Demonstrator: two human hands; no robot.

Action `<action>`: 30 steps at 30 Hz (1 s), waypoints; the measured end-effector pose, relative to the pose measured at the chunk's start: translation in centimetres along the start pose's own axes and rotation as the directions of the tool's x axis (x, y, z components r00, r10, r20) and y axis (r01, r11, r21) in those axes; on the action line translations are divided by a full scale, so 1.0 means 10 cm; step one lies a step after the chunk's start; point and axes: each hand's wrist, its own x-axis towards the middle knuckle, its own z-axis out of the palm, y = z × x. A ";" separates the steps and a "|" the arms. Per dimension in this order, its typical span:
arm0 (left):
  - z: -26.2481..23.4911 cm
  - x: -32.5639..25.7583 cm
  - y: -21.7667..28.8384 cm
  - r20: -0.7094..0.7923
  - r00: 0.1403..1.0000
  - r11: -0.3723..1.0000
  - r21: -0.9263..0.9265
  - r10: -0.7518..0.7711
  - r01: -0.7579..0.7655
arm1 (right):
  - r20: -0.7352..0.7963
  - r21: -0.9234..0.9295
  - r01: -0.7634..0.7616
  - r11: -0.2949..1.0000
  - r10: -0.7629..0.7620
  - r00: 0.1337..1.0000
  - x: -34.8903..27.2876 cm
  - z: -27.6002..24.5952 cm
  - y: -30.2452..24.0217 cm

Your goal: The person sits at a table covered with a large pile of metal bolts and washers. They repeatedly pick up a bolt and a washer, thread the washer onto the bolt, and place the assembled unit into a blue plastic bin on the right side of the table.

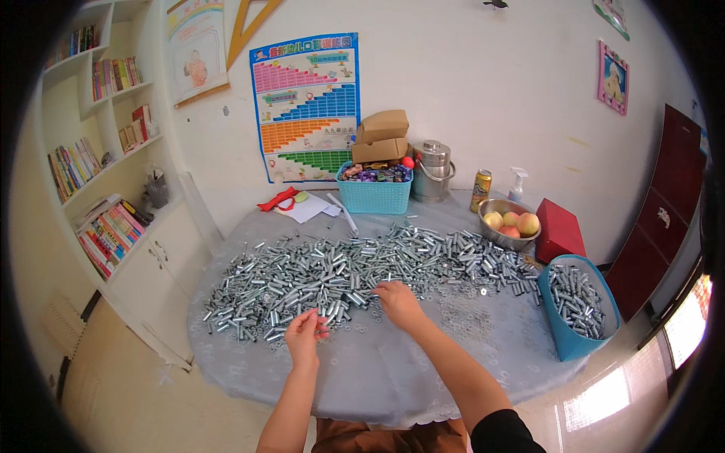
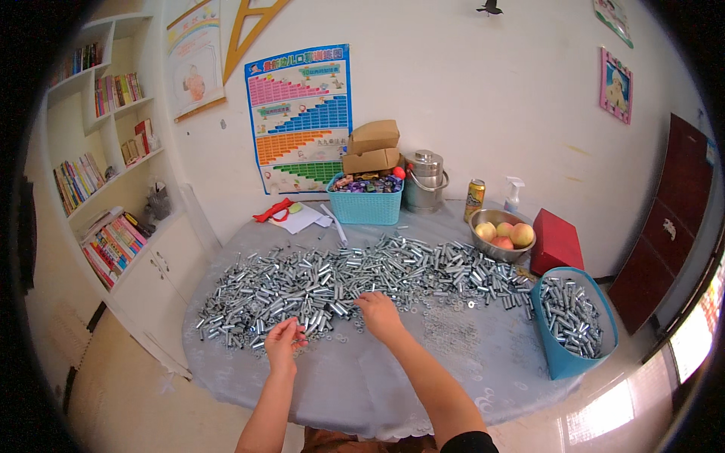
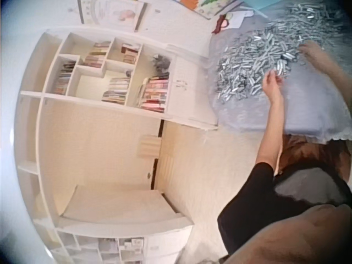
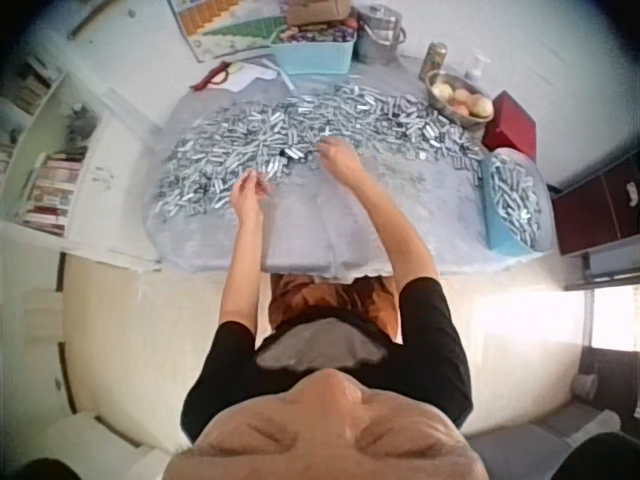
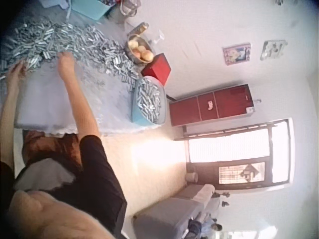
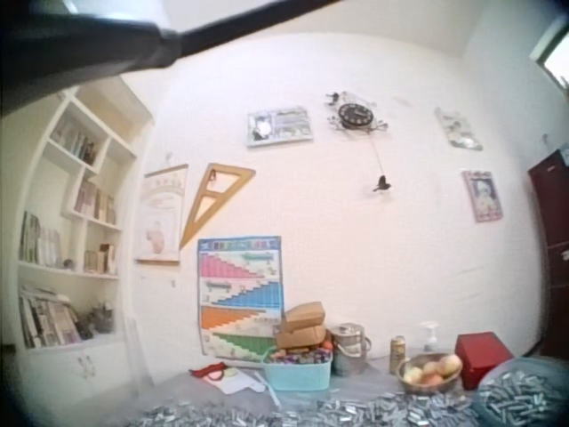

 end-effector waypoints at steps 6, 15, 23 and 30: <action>-0.24 0.17 -0.01 0.066 0.988 0.926 0.347 0.136 -0.151 | 0.008 -0.222 0.003 0.975 -0.001 1.000 0.14 0.20 -0.03; -0.06 0.30 -0.12 0.432 0.837 0.196 0.837 0.335 -0.510 | 0.042 -0.207 0.068 0.976 -0.061 0.997 0.16 0.19 0.03; -0.05 0.35 -0.16 0.504 0.781 0.114 0.809 0.370 -0.576 | 0.035 0.033 -0.018 0.999 0.017 0.999 -0.06 -0.15 -0.01; 0.12 0.17 -0.29 0.373 0.911 0.863 0.387 0.174 -0.324 | 0.274 0.791 -0.498 0.354 0.522 0.807 -0.41 -0.40 -0.22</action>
